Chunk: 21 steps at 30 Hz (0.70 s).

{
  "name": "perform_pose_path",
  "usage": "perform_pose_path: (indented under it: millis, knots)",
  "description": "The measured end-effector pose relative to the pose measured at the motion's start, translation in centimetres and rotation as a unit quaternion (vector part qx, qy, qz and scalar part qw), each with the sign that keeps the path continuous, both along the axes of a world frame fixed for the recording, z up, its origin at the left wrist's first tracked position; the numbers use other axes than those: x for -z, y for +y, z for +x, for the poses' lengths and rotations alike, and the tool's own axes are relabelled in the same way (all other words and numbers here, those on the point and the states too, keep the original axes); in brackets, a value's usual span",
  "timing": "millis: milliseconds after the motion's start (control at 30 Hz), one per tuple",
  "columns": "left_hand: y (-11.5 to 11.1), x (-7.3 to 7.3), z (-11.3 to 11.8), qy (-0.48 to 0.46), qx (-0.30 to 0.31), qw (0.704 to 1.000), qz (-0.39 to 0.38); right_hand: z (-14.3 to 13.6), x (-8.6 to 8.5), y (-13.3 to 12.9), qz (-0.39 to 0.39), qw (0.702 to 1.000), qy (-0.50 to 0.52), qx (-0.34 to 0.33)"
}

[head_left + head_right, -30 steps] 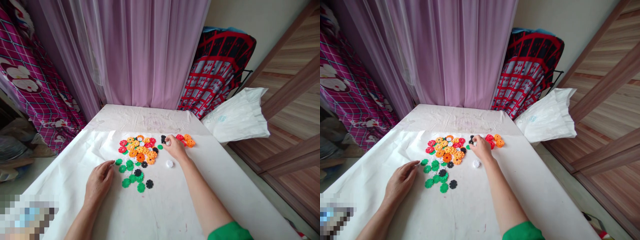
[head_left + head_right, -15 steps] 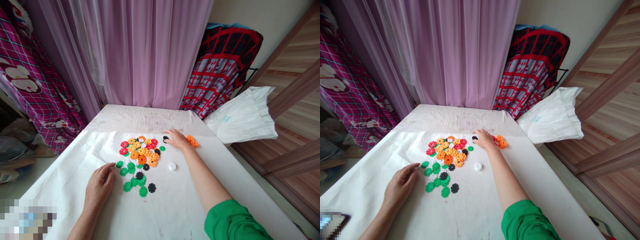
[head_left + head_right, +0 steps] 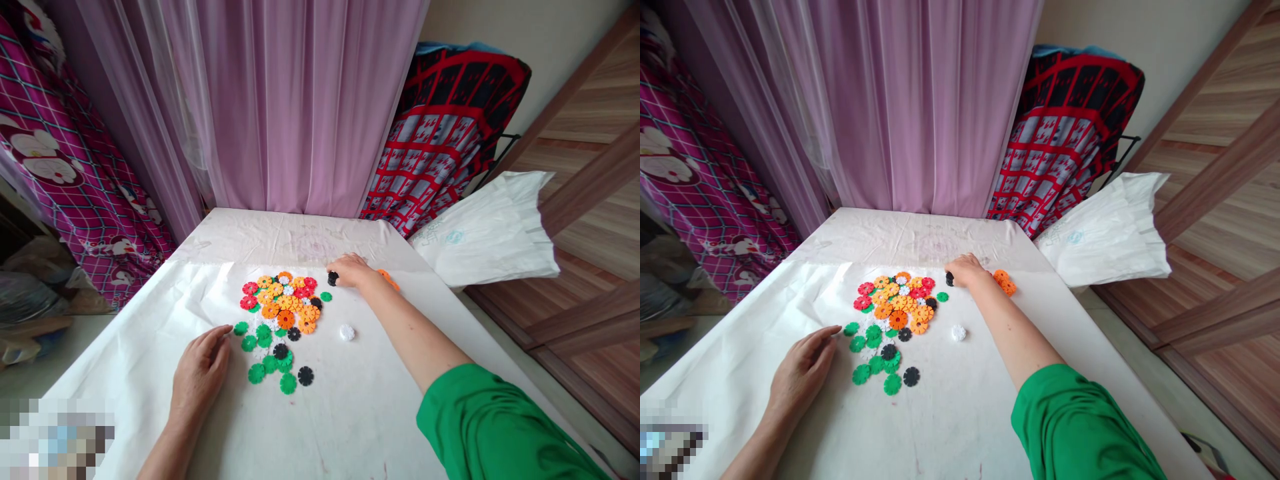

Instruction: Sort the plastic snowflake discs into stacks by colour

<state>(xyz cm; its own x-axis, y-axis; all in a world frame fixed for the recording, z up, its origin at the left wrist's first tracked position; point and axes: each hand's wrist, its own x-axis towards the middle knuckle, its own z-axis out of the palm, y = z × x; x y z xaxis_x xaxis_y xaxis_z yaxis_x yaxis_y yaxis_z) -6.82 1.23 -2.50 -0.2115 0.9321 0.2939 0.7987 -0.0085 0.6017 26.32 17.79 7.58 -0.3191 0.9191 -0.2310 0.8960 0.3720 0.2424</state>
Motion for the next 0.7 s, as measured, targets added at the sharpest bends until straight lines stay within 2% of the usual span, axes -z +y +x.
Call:
perform_pose_path:
  millis: [200, 267, 333, 433, 533, 600, 700]
  knots:
    - [-0.1, -0.4, 0.4, -0.005, -0.005, 1.0, -0.01, 0.6, -0.7, -1.2, 0.019, 0.999, 0.035, 0.013]
    - [-0.2, -0.6, 0.6, -0.007, -0.006, 1.0, -0.007, 0.2, -0.9, -3.2, 0.041, 0.996, 0.083, 0.012]
    - [-0.2, -0.7, 0.7, -0.009, -0.003, 1.0, -0.006, -0.7, -0.7, -6.2, 0.055, 0.984, 0.169, 0.005]
    - [-0.2, -0.8, 0.8, -0.008, -0.002, 1.0, -0.007, -2.5, 0.7, -11.8, 0.01, 0.952, 0.307, 0.0]
    - [-0.2, -0.8, 0.8, -0.008, 0.0, 1.0, -0.005, -4.2, 2.8, -16.5, -0.039, 0.927, 0.373, -0.015]
    - [-0.1, -0.9, 0.8, -0.008, 0.002, 1.0, -0.006, -5.0, 4.1, -18.3, -0.058, 0.923, 0.38, -0.028]
    - [-0.1, -1.1, 0.9, -0.007, 0.006, 1.0, -0.016, -5.9, 5.5, -19.4, -0.048, 0.929, 0.368, -0.011]
